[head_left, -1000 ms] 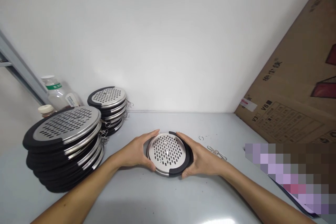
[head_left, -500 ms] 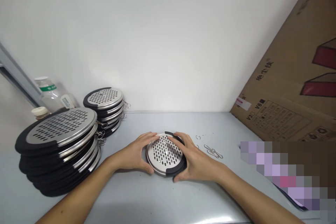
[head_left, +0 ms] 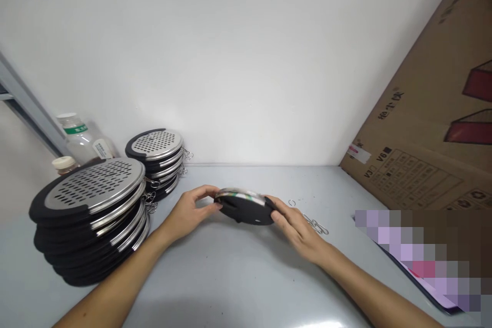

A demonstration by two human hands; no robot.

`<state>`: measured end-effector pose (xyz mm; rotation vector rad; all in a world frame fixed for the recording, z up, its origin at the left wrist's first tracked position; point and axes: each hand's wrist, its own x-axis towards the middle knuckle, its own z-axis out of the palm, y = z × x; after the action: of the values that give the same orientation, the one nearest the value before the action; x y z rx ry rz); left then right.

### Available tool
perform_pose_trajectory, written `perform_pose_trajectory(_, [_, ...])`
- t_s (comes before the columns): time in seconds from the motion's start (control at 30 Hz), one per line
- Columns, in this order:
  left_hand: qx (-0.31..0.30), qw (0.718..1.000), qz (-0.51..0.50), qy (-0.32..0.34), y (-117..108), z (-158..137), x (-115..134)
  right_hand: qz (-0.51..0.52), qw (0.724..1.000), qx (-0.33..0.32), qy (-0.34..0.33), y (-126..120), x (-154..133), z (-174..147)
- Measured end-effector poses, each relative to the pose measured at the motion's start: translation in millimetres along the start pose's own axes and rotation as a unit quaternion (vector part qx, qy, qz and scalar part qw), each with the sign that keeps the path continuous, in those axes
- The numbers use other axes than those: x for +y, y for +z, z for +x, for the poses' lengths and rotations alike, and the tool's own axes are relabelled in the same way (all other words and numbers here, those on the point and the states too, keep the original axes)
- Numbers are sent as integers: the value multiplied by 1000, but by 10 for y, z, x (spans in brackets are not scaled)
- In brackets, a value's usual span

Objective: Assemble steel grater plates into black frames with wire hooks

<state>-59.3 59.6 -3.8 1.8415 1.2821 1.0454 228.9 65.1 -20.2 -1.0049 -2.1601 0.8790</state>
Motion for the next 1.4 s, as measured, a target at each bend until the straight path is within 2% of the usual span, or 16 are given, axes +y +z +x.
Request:
perform_pose_trajectory(0.1, [44,998,-37,-30,10,-3,3,88,996,13,26,29,-30,40])
perform_pose_trajectory(0.2, [58,995,-50,-71,80,15,-65,177,978,-50,97,61,3,65])
perform_pose_trajectory(0.27, [61,993,-44,-87,147,52,-133,186,966,-93,153,70,40,70])
perform_pose_trajectory(0.33, [61,993,-36,-96,216,105,-202,140,966,-112,187,63,63,69])
perform_pose_trajectory(0.4, [60,993,-26,-102,273,157,-255,72,973,-111,189,49,61,66])
perform_pose_trajectory(0.57, [51,991,12,-119,332,191,-310,-75,984,-79,142,57,26,57])
perform_pose_trajectory(0.67, [51,989,44,-129,332,168,-320,-124,983,-68,120,28,64,58])
perform_pose_trajectory(0.77, [53,988,69,-130,329,158,-322,-125,982,-61,126,-182,161,63])
perform_pose_trajectory(0.9, [61,986,95,-125,326,159,-334,-179,969,-1,169,-674,332,18])
perform_pose_trajectory(0.97, [63,985,106,-121,327,158,-342,-189,961,-17,200,-860,399,-27])
perform_pose_trajectory(1.03, [63,984,115,-117,329,155,-343,-186,956,-52,219,-935,436,-68])
perform_pose_trajectory(1.13, [63,983,130,-113,335,149,-326,-190,953,-81,222,-864,441,-92])
perform_pose_trajectory(1.3, [59,981,149,-106,340,135,-291,-194,953,-75,218,-628,418,-55])
perform_pose_trajectory(1.4, [59,980,159,-100,340,130,-281,-182,956,-79,214,-578,426,-31])
